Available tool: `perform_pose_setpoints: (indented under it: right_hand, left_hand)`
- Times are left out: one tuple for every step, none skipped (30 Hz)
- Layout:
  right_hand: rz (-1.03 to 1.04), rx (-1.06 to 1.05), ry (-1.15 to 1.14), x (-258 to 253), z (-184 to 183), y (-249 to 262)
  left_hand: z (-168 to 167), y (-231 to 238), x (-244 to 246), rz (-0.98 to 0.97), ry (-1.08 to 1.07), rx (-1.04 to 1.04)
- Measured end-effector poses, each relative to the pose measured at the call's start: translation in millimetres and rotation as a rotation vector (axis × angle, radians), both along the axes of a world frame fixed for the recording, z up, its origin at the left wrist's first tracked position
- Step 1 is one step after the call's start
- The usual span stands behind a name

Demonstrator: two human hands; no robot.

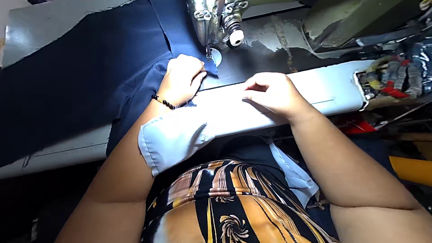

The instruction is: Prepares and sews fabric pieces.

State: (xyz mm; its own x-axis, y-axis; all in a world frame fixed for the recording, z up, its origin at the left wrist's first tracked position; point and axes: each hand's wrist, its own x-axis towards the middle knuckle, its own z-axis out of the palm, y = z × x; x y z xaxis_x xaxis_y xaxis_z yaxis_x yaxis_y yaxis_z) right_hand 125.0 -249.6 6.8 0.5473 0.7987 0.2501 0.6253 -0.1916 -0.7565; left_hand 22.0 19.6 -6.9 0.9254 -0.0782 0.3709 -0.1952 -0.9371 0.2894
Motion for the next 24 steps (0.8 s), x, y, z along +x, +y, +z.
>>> perform_pose_setpoints:
  right_hand:
    - [0.017, -0.015, -0.008, 4, 4, 10]
    - [0.040, -0.033, -0.019, 7, 9, 21]
    - [0.064, -0.051, -0.032, 11, 14, 33]
    - [0.088, -0.063, -0.050, 15, 17, 45]
    - [0.108, -0.063, -0.075, 20, 18, 57]
    - [0.118, -0.065, -0.093, 24, 18, 68]
    - [0.108, -0.085, -0.098, 28, 16, 79]
    - [0.093, -0.106, -0.089, 33, 13, 88]
    - [0.072, -0.135, -0.069, 36, 10, 96]
    - [0.039, -0.170, -0.044, 37, 7, 101]
    - [0.008, -0.203, -0.011, 36, 5, 103]
    - [-0.022, -0.224, 0.003, 36, 4, 105]
    - [-0.048, -0.247, 0.017, 35, 5, 107]
    - [-0.073, -0.269, 0.037, 34, 5, 109]
    - [-0.093, -0.288, 0.057, 34, 6, 110]
    - [-0.111, -0.294, 0.075, 33, 7, 111]
    - [-0.120, -0.289, 0.080, 34, 6, 111]
    - [-0.123, -0.279, 0.078, 35, 6, 111]
    - [-0.121, -0.270, 0.079, 35, 6, 111]
    - [-0.121, -0.263, 0.080, 36, 5, 112]
    - [-0.123, -0.258, 0.083, 37, 4, 112]
    - [-0.126, -0.253, 0.090, 37, 3, 112]
    - [-0.130, -0.254, 0.094, 37, 4, 112]
    - [-0.133, -0.259, 0.086, 37, 4, 112]
  left_hand:
    - [-1, 3, 2, -0.002, -0.030, -0.016]
    - [-1, 6, 4, 0.007, -0.072, -0.032]
    - [-2, 8, 6, 0.026, -0.117, -0.049]
    - [-3, 8, 7, 0.050, -0.153, -0.069]
    - [-3, 7, 7, 0.067, -0.185, -0.086]
    - [-4, 5, 6, 0.069, -0.216, -0.098]
    - [-4, 4, 6, 0.065, -0.240, -0.106]
    - [-4, 3, 6, 0.063, -0.248, -0.113]
    - [-3, 2, 5, 0.063, -0.244, -0.117]
    - [-2, 2, 5, 0.062, -0.233, -0.124]
    - [-2, 2, 5, 0.059, -0.224, -0.131]
    - [-1, 2, 5, 0.053, -0.218, -0.137]
    - [0, 2, 5, 0.050, -0.212, -0.139]
    - [-1, 1, 5, 0.047, -0.206, -0.143]
    - [-1, 1, 4, 0.043, -0.200, -0.151]
    - [-1, 1, 4, 0.033, -0.201, -0.162]
    - [-2, 2, 4, 0.018, -0.211, -0.176]
    - [-2, 2, 5, 0.003, -0.221, -0.187]
    - [-3, 3, 5, -0.015, -0.224, -0.197]
    - [-3, 3, 5, -0.025, -0.220, -0.203]
    - [-3, 3, 5, -0.031, -0.213, -0.204]
    - [-3, 3, 4, -0.033, -0.202, -0.206]
    - [-3, 2, 4, -0.030, -0.187, -0.207]
    - [-2, 1, 3, -0.016, -0.169, -0.204]
